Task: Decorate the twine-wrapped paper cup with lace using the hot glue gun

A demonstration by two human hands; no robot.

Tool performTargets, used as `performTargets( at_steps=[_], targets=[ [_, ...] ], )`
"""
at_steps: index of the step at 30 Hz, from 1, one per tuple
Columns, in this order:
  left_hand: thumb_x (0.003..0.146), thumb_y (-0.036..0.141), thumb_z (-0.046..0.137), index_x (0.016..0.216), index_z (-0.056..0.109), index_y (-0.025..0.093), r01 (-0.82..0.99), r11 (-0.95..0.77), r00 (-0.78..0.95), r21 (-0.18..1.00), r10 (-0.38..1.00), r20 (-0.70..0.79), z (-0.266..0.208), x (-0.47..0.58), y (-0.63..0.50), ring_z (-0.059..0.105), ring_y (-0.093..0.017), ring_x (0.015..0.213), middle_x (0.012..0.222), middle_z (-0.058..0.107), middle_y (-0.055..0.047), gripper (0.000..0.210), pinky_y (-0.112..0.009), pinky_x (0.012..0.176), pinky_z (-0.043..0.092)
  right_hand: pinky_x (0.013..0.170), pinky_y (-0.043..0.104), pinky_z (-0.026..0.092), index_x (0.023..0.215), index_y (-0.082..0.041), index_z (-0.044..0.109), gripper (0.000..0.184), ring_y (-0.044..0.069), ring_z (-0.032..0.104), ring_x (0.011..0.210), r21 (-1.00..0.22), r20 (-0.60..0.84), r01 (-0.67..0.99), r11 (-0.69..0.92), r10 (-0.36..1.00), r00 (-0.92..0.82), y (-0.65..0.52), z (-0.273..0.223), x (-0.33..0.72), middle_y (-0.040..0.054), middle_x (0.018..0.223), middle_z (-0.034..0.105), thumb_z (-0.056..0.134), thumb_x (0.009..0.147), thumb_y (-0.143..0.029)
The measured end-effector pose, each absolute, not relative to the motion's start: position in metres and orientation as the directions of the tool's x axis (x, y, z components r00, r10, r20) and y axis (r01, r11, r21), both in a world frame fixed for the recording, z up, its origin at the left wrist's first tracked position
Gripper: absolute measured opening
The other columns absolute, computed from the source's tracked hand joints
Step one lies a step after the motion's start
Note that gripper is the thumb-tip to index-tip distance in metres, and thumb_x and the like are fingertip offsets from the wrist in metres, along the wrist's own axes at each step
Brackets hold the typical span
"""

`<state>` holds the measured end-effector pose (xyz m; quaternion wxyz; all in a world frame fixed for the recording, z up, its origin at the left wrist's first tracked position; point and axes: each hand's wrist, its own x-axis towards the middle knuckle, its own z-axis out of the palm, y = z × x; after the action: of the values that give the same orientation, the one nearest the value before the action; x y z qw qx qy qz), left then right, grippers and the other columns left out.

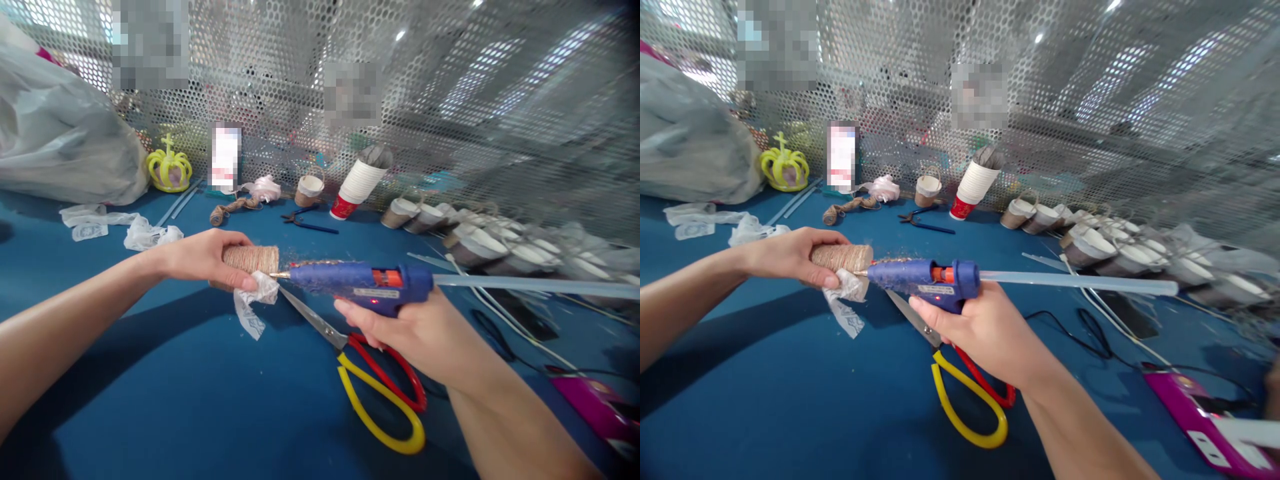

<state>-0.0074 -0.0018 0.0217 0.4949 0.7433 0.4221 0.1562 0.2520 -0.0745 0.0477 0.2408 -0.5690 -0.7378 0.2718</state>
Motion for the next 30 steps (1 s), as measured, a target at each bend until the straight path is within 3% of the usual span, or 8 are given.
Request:
performTargets(
  at_steps=[5, 16, 23, 30],
  targets=[
    [0.061, 0.048, 0.069, 0.095, 0.056, 0.017, 0.452, -0.149, 0.616, 0.879, 0.765, -0.188, 0.0204, -0.0096, 0.0000, 0.051, -0.011, 0.057, 0.071, 0.054, 0.001, 0.048, -0.018, 0.047, 0.040, 0.040, 0.023, 0.040, 0.051, -0.023, 0.051, 0.029, 0.010, 0.041, 0.035, -0.665, 0.043, 0.722, 0.191, 0.975, -0.219, -0.0752, 0.0487, 0.2547, -0.0057, 0.037, 0.044, 0.060, 0.074, -0.037],
    [0.059, 0.047, 0.071, 0.098, 0.054, 0.015, 0.471, -0.131, 0.607, 0.873, 0.766, -0.213, 0.0219, -0.0066, -0.0010, 0.049, -0.010, 0.059, 0.073, 0.053, 0.001, 0.053, -0.018, 0.049, 0.040, 0.041, 0.022, 0.042, 0.042, -0.021, 0.043, 0.042, 0.010, 0.044, 0.035, -0.622, 0.092, 0.755, 0.207, 0.977, -0.191, -0.0750, 0.0465, 0.2536, -0.0043, 0.036, 0.045, 0.058, 0.075, -0.042],
    [0.059, 0.047, 0.071, 0.100, 0.054, 0.015, 0.480, -0.146, 0.619, 0.865, 0.755, -0.217, 0.0204, -0.0056, -0.0028, 0.051, -0.011, 0.059, 0.075, 0.054, 0.000, 0.055, -0.020, 0.050, 0.042, 0.044, 0.022, 0.047, 0.047, -0.021, 0.047, 0.037, 0.013, 0.055, 0.041, -0.689, 0.063, 0.702, 0.179, 0.980, -0.189, -0.0717, 0.0439, 0.2521, -0.0024, 0.040, 0.051, 0.056, 0.076, -0.043],
    [0.061, 0.047, 0.069, 0.095, 0.056, 0.015, 0.423, -0.111, 0.633, 0.899, 0.747, -0.206, 0.0211, -0.0073, -0.0013, 0.053, -0.012, 0.065, 0.079, 0.058, -0.001, 0.049, -0.019, 0.054, 0.042, 0.044, 0.022, 0.049, 0.050, -0.022, 0.047, 0.034, 0.015, 0.060, 0.047, -0.741, 0.037, 0.645, 0.186, 0.971, -0.237, -0.0728, 0.0447, 0.2499, -0.0031, 0.039, 0.047, 0.056, 0.077, -0.041]
  ],
)
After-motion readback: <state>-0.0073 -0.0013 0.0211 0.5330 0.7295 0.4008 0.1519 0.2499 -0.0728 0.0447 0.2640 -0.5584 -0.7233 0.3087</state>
